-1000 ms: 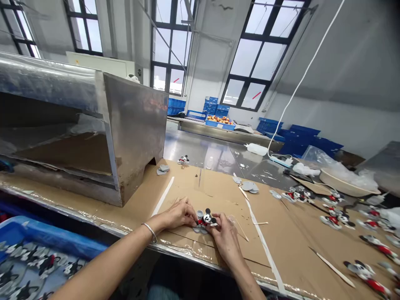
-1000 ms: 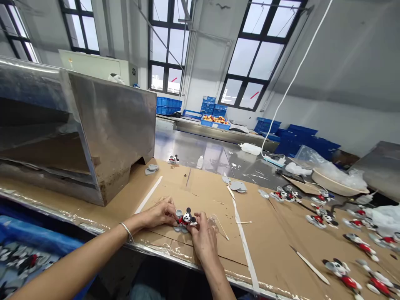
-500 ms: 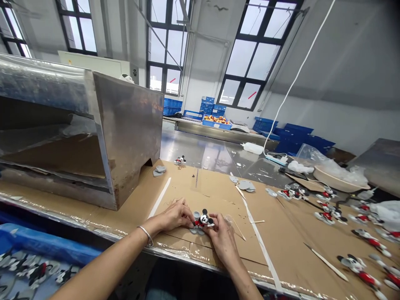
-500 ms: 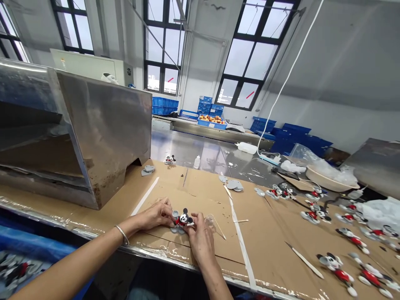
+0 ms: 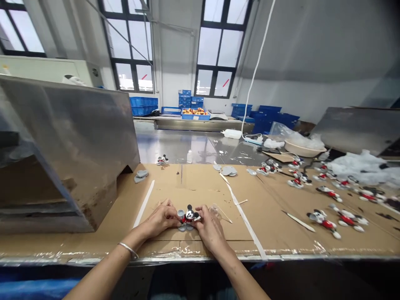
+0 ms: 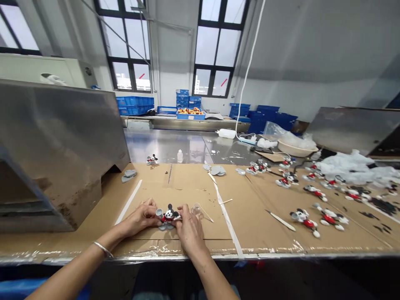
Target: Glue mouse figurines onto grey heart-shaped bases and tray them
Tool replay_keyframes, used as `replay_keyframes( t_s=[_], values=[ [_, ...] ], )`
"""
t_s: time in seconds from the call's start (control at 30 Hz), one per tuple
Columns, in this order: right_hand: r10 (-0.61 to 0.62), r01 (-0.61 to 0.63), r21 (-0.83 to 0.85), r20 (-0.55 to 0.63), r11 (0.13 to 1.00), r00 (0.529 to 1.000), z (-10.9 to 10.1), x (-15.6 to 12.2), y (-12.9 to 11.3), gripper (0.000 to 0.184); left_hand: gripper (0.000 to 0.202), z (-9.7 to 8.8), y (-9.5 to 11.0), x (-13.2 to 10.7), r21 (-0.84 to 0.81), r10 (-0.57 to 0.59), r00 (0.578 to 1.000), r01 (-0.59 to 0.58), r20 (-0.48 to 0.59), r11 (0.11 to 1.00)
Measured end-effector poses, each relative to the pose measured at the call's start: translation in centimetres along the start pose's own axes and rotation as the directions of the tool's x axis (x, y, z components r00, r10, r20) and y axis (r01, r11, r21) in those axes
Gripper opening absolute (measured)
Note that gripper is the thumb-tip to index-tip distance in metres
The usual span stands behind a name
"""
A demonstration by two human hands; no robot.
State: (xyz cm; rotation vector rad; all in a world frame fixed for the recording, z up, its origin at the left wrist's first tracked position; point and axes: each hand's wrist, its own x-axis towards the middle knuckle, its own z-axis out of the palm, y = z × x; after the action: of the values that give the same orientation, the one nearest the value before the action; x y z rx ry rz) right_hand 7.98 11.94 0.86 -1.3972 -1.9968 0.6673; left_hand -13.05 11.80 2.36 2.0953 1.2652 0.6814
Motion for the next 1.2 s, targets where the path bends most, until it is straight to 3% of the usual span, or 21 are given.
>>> replay_keyframes(
  t_s=[0.4,0.73,1.0,1.2],
  values=[
    [0.045,-0.045,-0.079,0.004,0.996,0.999,-0.6,-0.2,-0.9,0.034,0.03,0.0,-0.9,0.4,0.027,0.007,0.999,-0.009,0.053,1.0],
    [-0.008,0.007,-0.054,-0.028,0.999,1.0,-1.2,-0.6,-1.6,0.039,0.036,-0.1,-0.5,0.4,0.11,-0.026,0.998,0.02,0.058,0.994],
    [0.043,-0.043,0.001,0.025,0.999,0.999,-2.3,-0.8,-2.3,0.044,0.039,0.0,-0.3,0.5,0.127,-0.029,0.999,0.026,0.025,0.992],
    [0.089,-0.089,0.049,0.013,0.995,0.996,-1.6,-0.7,-1.9,0.049,0.03,0.3,0.5,0.3,0.098,-0.032,0.999,0.032,-0.009,0.995]
  ],
)
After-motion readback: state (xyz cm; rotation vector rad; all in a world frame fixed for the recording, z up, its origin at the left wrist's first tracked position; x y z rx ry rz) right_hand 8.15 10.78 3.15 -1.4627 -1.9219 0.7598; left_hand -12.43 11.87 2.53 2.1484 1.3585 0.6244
